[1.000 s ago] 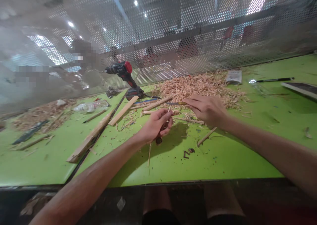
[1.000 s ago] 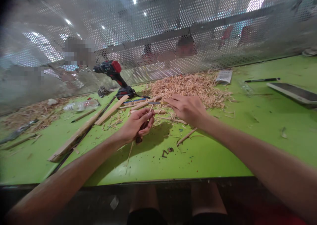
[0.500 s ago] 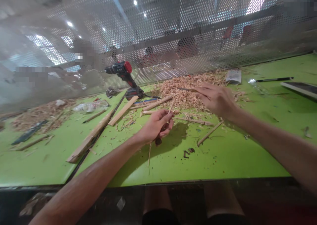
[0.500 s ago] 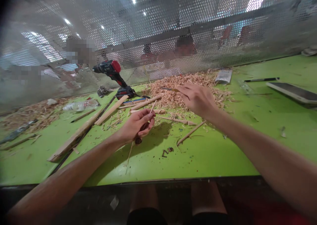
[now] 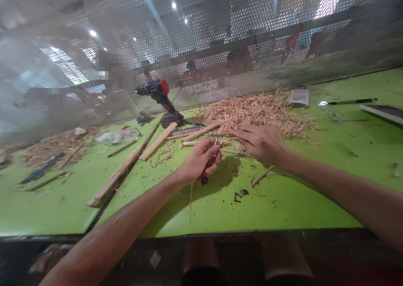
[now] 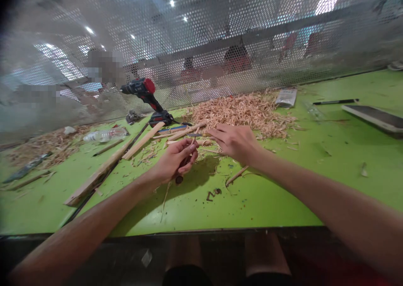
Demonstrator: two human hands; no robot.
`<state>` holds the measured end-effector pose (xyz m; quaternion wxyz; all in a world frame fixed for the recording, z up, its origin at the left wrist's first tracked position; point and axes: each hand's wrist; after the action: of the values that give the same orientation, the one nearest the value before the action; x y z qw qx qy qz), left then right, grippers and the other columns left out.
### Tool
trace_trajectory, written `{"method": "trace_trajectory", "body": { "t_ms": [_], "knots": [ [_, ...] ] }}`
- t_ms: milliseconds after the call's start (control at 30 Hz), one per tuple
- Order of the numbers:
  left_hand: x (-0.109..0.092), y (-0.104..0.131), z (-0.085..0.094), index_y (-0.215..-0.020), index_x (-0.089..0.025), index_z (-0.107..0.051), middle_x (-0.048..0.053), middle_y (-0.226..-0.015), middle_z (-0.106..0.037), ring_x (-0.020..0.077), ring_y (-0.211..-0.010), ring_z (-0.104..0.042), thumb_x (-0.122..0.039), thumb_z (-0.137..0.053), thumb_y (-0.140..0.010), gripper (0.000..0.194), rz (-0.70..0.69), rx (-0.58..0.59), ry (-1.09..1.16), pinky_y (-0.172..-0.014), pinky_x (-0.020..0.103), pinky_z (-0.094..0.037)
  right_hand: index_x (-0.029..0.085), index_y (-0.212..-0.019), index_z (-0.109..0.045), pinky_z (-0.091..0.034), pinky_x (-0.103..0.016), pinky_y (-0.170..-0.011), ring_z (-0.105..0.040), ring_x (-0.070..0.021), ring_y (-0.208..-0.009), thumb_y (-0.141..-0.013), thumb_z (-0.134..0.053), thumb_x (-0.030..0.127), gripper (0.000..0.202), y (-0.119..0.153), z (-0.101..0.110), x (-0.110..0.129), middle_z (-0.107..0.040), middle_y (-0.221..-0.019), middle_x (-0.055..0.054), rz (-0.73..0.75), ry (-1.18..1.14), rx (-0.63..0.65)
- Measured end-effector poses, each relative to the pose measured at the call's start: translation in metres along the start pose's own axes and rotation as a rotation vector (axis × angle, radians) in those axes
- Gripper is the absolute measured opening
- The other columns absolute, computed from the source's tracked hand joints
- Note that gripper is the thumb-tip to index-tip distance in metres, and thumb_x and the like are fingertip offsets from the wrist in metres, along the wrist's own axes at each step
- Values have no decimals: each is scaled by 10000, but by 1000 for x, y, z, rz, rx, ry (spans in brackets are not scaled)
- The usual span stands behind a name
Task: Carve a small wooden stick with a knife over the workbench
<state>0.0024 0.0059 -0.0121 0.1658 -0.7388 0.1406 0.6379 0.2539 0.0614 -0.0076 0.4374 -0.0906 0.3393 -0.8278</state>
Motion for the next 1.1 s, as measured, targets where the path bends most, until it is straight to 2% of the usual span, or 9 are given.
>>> {"method": "trace_trajectory", "body": {
  "t_ms": [133, 333, 567, 833, 1000, 1100],
  "knots": [
    [1, 1, -1, -988, -198, -571, -63, -738, -651, 19, -390, -445, -513, -814, -1037, 401, 19, -39, -24, -388, 156, -318, 138, -1368, -867, -278, -233, -455, -524, -117, -562, -1193, -513, 226, 404, 2, -1, -3, -862, -1007, -98, -3, 5, -21],
    [-1, 0, -3, -958, -202, -558, -59, -732, -648, 14, -379, -422, -467, -776, -1071, 361, 35, -55, -21, -376, 153, -295, 140, -1365, -868, -299, -229, -450, -566, -118, -578, -1193, -495, 195, 415, 3, -3, -5, -879, -1066, -109, -18, 0, -23],
    [0, -1, -2, -991, -193, -579, -62, -718, -642, 19, -373, -424, -424, -759, -1080, 306, 20, -54, -8, -376, 155, -301, 91, -1410, -836, -306, -249, -435, -581, -131, -586, -1170, -511, 140, 407, 2, 1, -9, -873, -1088, -135, -39, 2, 1],
    [0, -1, -1, -1010, -185, -591, -62, -712, -641, 22, -375, -428, -440, -789, -1064, 327, 20, -62, -24, -383, 164, -292, 126, -1401, -841, -299, -260, -442, -562, -123, -593, -1179, -499, 162, 409, 3, 0, -11, -874, -1119, -116, -61, -4, 32],
    [0, 1, 0, -1054, -187, -586, -65, -724, -659, 25, -378, -438, -470, -810, -1047, 361, 17, -13, -23, -382, 165, -287, 129, -1359, -859, -333, -282, -424, -558, -131, -559, -1196, -470, 202, 428, 4, 3, -28, -865, -1046, -113, -158, -20, 36],
    [0, 1, -1, -1068, -188, -584, -65, -735, -663, 24, -380, -441, -456, -801, -1054, 345, 18, 5, -23, -382, 164, -288, 157, -1341, -873, -386, -285, -433, -624, -155, -620, -1189, -497, 224, 411, 3, 8, -36, -859, -1045, -122, -224, -32, -2]
  ]
}}
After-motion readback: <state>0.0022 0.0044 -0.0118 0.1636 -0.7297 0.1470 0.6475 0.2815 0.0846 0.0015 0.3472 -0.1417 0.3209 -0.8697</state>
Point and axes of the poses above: each hand's wrist, its own y-axis away from the middle knuckle, its own z-axis out of the back of the hand, x = y × z
